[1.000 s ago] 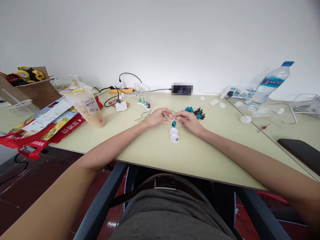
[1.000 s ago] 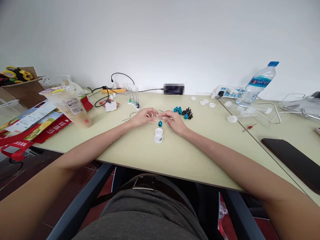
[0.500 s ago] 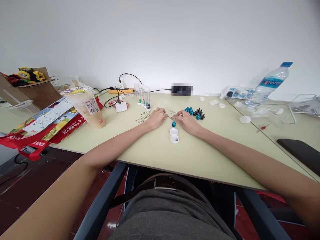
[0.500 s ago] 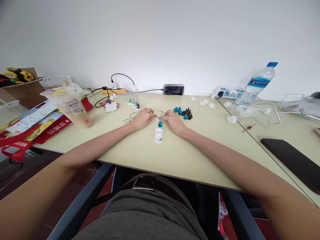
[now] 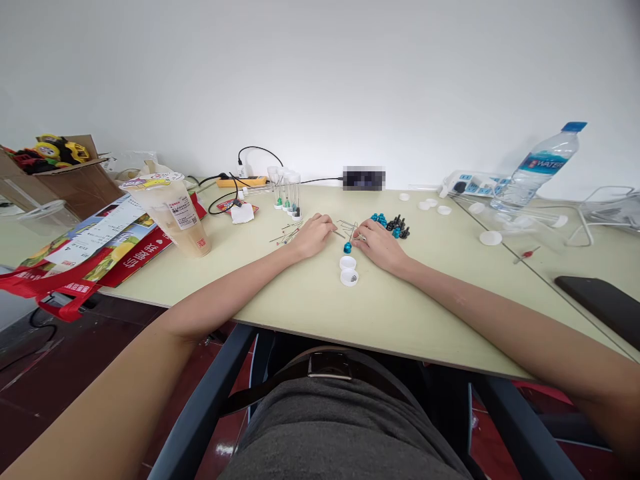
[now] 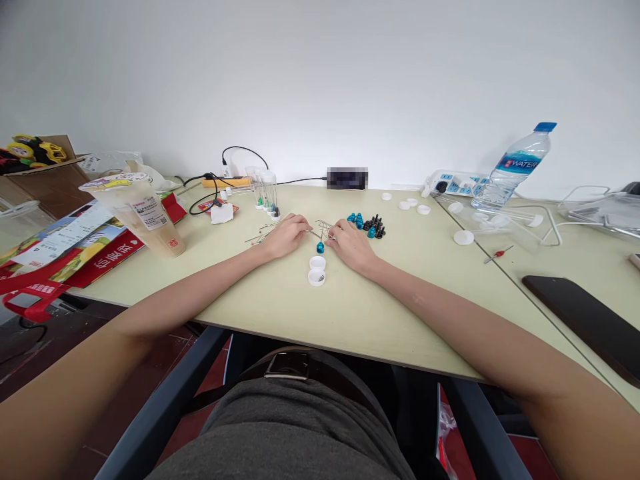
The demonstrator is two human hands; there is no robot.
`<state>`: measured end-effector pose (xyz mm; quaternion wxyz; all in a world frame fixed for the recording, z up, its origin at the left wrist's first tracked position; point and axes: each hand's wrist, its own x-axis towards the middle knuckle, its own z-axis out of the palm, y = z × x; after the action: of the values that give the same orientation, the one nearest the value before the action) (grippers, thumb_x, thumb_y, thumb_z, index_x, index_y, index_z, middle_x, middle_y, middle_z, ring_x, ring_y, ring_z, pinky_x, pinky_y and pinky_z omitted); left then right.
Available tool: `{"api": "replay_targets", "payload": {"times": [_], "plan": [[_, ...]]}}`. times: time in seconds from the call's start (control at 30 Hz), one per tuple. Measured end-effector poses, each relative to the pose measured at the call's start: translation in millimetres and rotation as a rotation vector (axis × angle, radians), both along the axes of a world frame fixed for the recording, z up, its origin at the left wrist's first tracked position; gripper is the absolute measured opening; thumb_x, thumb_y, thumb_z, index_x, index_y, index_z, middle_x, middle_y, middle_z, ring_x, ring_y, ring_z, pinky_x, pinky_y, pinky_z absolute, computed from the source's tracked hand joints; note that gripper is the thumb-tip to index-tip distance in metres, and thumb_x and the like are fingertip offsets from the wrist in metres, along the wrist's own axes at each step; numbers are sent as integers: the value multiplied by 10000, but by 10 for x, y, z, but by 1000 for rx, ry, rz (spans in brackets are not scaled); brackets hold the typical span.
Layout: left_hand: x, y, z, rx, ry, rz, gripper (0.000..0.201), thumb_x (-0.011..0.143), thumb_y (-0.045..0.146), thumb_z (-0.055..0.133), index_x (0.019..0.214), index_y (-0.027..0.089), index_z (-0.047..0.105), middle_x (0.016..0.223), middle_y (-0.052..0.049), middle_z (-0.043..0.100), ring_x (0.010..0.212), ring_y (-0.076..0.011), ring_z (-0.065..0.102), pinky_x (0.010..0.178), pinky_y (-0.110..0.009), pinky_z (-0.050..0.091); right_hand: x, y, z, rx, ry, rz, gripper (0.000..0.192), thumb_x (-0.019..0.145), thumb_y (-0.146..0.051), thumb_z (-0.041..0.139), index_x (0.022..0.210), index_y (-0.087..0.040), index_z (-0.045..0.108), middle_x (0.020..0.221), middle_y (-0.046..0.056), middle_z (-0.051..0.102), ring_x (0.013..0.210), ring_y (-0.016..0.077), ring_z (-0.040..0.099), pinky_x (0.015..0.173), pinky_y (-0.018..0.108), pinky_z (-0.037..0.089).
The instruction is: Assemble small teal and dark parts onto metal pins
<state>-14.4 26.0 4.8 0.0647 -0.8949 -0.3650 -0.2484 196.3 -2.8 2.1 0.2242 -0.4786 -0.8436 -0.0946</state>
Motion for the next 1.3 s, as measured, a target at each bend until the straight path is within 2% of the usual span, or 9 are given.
{"api": "replay_targets", "payload": {"times": [0.13, 0.27, 0.4, 0.5, 0.63, 0.8, 0.93, 1.13, 1.3], "plan": [[20, -78, 84, -73, -37, -73, 342, 861, 166, 320, 987, 151, 637, 953, -82, 612, 935, -194, 489, 854, -334, 397, 4, 43, -12, 1, -100, -40, 168, 884, -234, 415, 881, -168, 569, 941, 79, 557, 893, 208, 511, 708, 299, 384], [36, -122, 130, -144, -122, -147, 326, 852, 153, 335, 965, 160, 641, 950, -72, 634, 942, -178, 516, 850, -324, 403, 6, 25, 26, 48, -286, -99, 212, 903, -187, 352, 910, -139, 559, 935, 111, 554, 863, 221, 516, 699, 317, 365], [37, -121, 129, -371, -251, -274, 288, 821, 146, 390, 975, 152, 633, 933, -64, 648, 839, -136, 551, 770, -286, 426, 2, -9, 78, 21, -401, -132, 237, 906, -169, 321, 959, -102, 543, 968, 147, 539, 881, 244, 523, 673, 317, 369], [39, -112, 104, -571, -312, -356, 257, 780, 197, 492, 991, 132, 623, 973, -77, 647, 802, -121, 553, 749, -273, 430, 20, -14, 86, -31, -396, -166, 228, 900, -191, 336, 980, -88, 523, 1001, 160, 528, 847, 242, 542, 658, 314, 374], [76, -109, 60, -696, -394, -375, 328, 676, 266, 638, 972, 127, 625, 1027, -87, 624, 787, -115, 546, 736, -269, 432, 63, -6, 59, -71, -283, -193, 219, 901, -239, 328, 947, -110, 499, 954, 136, 550, 766, 222, 558, 646, 311, 364], [156, -131, 43, -676, -399, -358, 258, 678, 291, 634, 882, 133, 639, 917, -56, 628, 763, -113, 537, 719, -262, 426, 84, -25, 48, -29, -147, -184, 261, 923, -290, 259, 907, -152, 480, 904, 120, 589, 705, 209, 554, 588, 300, 320], [160, -129, 52, -609, -398, -290, 239, 656, 310, 656, 808, 130, 616, 795, -30, 622, 707, -112, 533, 684, -258, 422, 93, -15, 52, -10, -54, -137, 327, 933, -345, 222, 846, -181, 491, 795, 86, 609, 660, 200, 544, 553, 286, 292], [101, -107, 82, -500, -347, -158, 276, 618, 353, 685, 755, 134, 589, 712, -8, 583, 651, -110, 508, 621, -249, 404, 126, 56, 54, -107, 2, -167, 409, 916, -378, 265, 639, -187, 497, 635, 58, 590, 605, 178, 532, 550, 271, 285], [68, -48, 55, -569, -411, -202, 370, 588, 341, 703, 882, 138, 608, 791, -12, 590, 659, -95, 501, 635, -242, 408, 155, 69, 74, -186, 126, -115, 334, 886, -346, 355, 631, -187, 502, 652, 29, 617, 625, 154, 549, 582, 250, 320]]}}
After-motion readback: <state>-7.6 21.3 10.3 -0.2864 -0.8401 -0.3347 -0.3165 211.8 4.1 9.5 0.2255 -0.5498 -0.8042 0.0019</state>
